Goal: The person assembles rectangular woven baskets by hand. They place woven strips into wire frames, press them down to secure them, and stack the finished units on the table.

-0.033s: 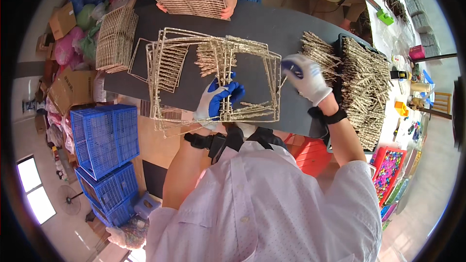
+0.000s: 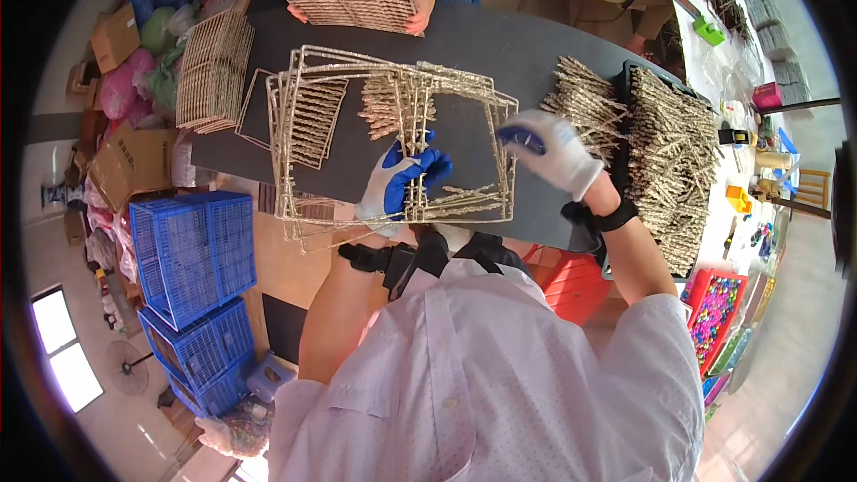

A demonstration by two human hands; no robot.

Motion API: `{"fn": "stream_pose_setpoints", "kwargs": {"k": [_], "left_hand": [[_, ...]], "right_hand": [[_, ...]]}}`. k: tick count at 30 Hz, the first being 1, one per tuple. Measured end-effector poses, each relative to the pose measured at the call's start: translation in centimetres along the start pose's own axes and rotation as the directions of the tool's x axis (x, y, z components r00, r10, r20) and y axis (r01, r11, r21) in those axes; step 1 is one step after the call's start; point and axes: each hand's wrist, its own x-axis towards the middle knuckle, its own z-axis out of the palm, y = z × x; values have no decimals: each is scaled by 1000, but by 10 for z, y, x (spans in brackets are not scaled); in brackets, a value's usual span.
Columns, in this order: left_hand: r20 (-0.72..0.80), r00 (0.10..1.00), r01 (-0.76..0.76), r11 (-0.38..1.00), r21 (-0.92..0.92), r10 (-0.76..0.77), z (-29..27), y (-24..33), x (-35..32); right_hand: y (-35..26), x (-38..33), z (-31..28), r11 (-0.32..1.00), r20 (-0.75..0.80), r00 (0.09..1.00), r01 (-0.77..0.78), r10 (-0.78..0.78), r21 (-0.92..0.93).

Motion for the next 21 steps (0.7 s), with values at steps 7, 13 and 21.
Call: {"fn": "stream_pose_setpoints", "kwargs": {"k": [7, 13, 21], "left_hand": [[175, 985, -15, 989, 149, -11, 21, 15, -7], [76, 993, -105, 978, 181, 93, 15, 11, -4], [-23, 978, -205, 949, -240, 206, -34, -10, 8]], "right_hand": [[-16, 22, 54, 992, 622, 775, 51, -112, 115], [-23, 17, 78, 988, 517, 856, 87, -9, -126], [-32, 25, 34, 525, -183, 932, -9, 313, 851]]}}
